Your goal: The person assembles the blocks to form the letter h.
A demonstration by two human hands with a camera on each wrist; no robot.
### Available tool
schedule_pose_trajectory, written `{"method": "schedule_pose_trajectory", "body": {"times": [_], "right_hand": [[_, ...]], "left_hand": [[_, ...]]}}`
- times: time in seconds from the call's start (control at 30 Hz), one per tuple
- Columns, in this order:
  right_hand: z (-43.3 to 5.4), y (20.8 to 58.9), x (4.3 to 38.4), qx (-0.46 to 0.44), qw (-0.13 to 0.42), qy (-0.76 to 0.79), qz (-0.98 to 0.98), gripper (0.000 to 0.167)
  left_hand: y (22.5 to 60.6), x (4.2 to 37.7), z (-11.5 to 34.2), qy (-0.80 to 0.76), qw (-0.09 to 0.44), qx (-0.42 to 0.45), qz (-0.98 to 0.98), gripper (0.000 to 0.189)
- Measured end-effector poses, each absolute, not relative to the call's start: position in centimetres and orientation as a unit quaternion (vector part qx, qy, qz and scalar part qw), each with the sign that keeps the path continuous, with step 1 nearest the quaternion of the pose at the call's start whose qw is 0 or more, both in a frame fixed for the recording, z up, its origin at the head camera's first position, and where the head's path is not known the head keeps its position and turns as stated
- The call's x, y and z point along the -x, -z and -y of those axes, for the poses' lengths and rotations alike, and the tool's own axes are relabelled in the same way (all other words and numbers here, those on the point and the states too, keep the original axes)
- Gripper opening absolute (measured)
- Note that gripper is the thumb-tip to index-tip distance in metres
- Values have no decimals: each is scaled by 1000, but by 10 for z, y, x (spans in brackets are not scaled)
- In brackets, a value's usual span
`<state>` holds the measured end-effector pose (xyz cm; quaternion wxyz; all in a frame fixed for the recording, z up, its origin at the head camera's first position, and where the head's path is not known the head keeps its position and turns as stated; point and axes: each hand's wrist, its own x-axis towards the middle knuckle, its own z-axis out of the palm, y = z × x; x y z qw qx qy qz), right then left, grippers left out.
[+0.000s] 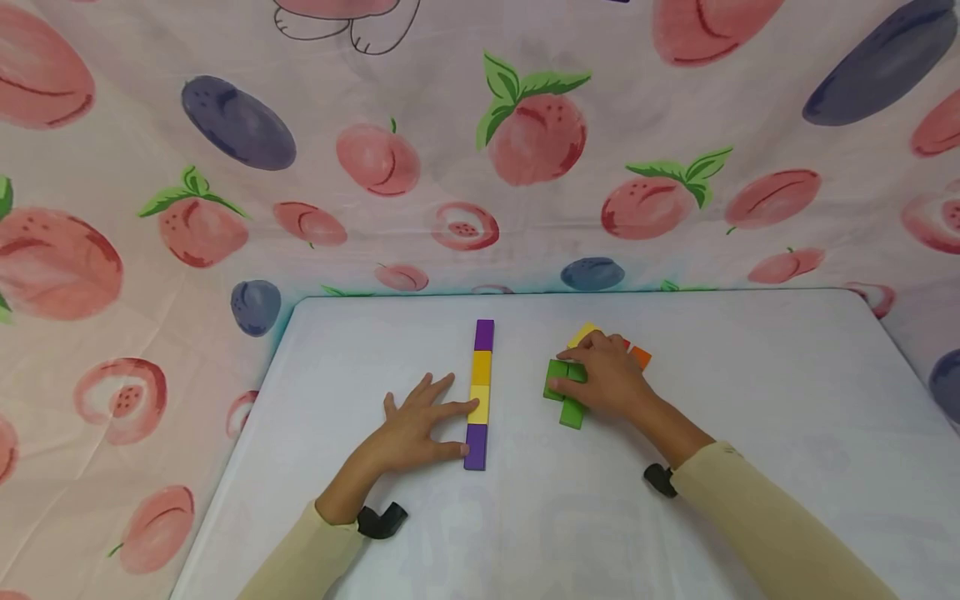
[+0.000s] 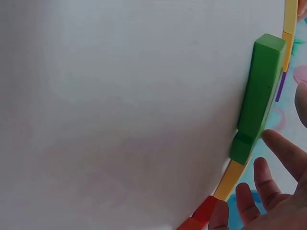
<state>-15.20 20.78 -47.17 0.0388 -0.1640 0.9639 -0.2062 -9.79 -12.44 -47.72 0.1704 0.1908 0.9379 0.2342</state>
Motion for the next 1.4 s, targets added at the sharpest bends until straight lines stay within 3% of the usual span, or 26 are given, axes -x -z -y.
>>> {"method": "schedule_pose_trajectory", "body": {"times": [0.33, 0.87, 1.13, 1.4], "right_hand": [[-207, 477, 151, 143, 65, 186, -970, 66], [-210, 482, 154, 156, 60, 238, -957, 64], [-209, 480, 152, 166, 34, 278, -946, 46], [-208, 471, 145, 132, 45, 382, -914, 33]], "left_hand": [[478, 97, 124, -234, 169, -191, -938, 60], [477, 97, 123, -235, 171, -188, -938, 60], [477, 97, 123, -233, 169, -190, -939, 61], [476, 97, 123, -233, 171, -187, -939, 60]]}}
